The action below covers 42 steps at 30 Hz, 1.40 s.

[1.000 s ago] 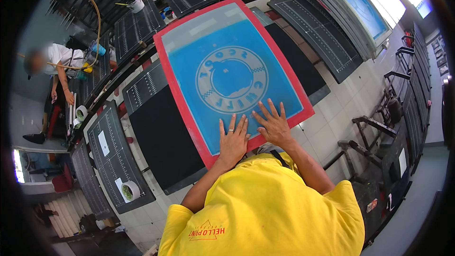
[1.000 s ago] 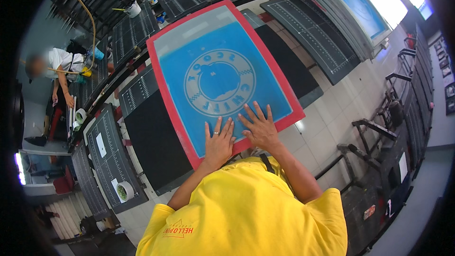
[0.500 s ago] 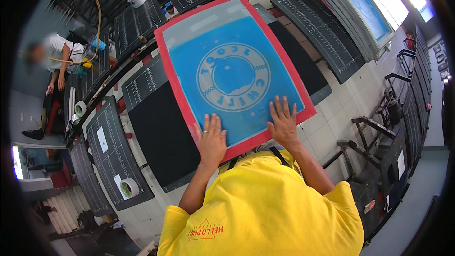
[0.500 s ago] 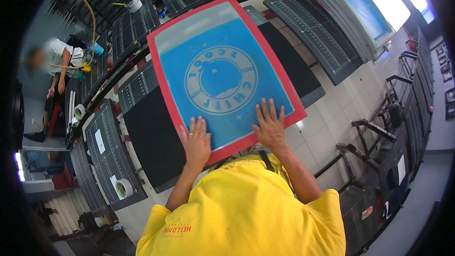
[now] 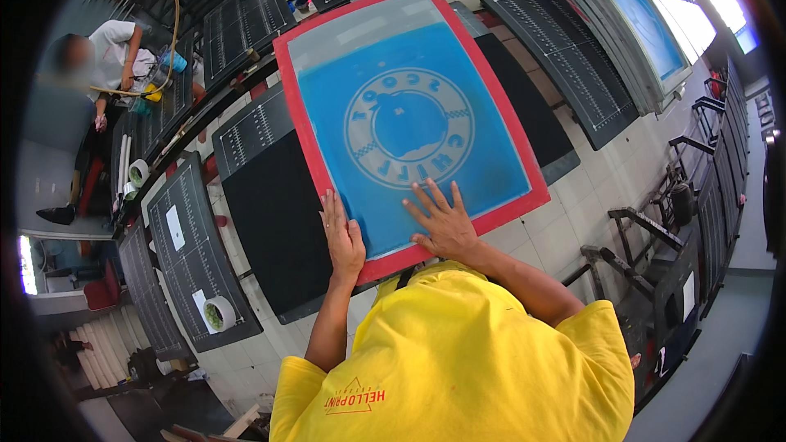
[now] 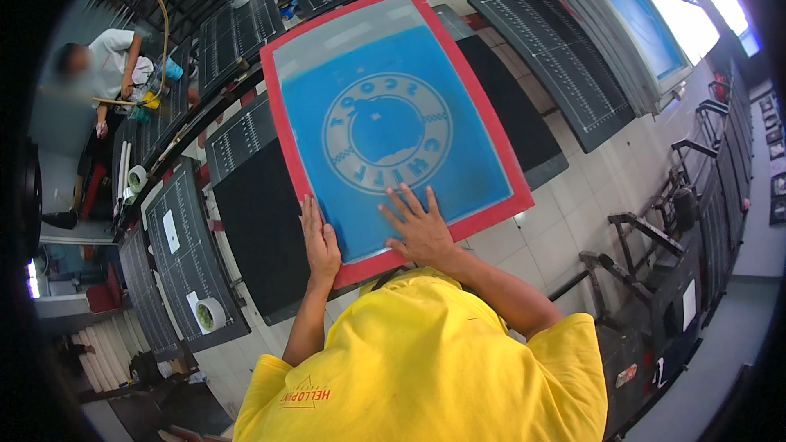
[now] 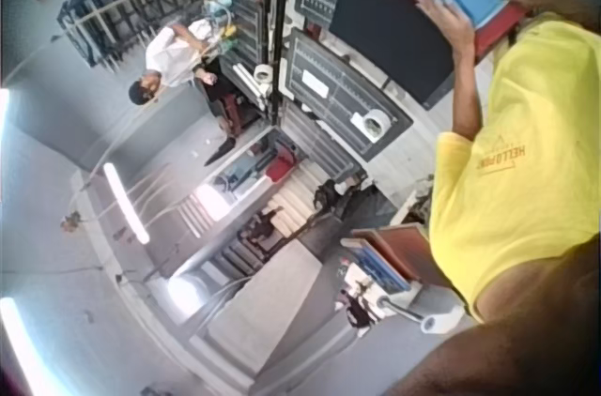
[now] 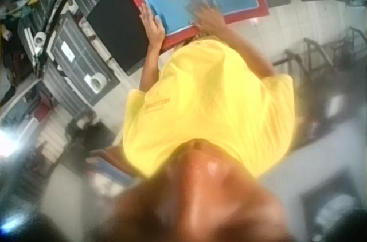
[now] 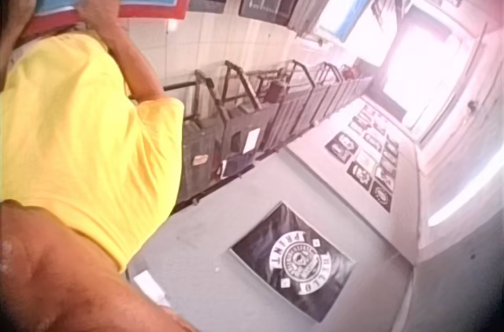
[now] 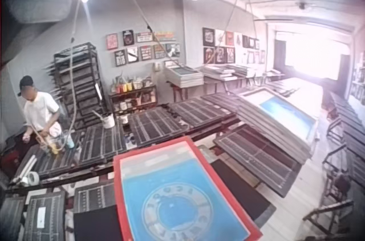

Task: The person applies adhesive tape to the edges of a screen printing frame and smooths it down with their hands.

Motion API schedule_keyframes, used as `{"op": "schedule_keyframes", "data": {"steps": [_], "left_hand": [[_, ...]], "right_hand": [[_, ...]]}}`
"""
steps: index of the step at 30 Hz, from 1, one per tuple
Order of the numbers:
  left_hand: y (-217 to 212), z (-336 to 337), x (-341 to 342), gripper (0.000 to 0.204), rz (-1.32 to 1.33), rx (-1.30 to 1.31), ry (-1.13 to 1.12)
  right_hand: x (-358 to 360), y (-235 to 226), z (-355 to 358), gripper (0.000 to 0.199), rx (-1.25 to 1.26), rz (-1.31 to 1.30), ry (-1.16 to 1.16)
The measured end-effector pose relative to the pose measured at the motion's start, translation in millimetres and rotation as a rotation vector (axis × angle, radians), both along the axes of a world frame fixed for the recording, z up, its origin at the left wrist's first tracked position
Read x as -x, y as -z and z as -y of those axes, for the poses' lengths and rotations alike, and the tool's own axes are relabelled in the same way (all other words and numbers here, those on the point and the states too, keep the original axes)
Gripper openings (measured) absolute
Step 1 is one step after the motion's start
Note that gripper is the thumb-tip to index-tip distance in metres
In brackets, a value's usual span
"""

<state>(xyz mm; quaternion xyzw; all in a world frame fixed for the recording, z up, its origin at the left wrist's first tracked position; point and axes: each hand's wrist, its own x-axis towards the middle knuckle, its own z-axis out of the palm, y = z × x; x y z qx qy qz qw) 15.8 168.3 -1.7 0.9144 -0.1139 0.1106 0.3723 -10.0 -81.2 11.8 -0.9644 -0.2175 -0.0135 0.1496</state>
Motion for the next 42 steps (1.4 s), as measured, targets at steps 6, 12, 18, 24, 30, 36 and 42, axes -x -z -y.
{"op": "schedule_keyframes", "data": {"steps": [6, 12, 18, 24, 30, 36, 42], "left_hand": [[4.7, -0.8, 0.2, 0.056, -0.012, -0.058, -0.032], [1.2, 0.8, 1.2, 0.057, -0.022, -0.091, -0.037], [2.3, -4.1, 0.1, 0.054, 0.033, 0.043, -0.104], [19.0, -16.1, -9.7, 0.048, -0.071, 0.143, -0.327], [28.7, -22.8, -28.5, 0.045, -0.225, 0.27, -0.42], [14.7, -22.1, -33.0, 0.043, -0.127, 0.363, -0.418], [-60.7, 6.5, -46.0, 0.035, 0.05, 0.48, -0.277]], "right_hand": [[-4.7, -9.3, 12.9, 0.066, 0.112, -0.03, 0.101], [-6.9, 8.4, 70.4, 0.061, 0.095, 0.148, 0.324], [-31.9, 7.5, 155.9, 0.052, 0.072, 0.33, 0.759], [-75.2, 1.6, 186.5, 0.04, -0.36, 0.11, 0.897], [-99.0, 14.5, 190.3, 0.043, -0.41, -0.012, 0.982], [-88.9, 11.8, 202.3, 0.045, -0.461, 0.088, 0.992], [-41.5, -40.6, 222.6, 0.04, -0.665, 0.358, 1.036]]}}
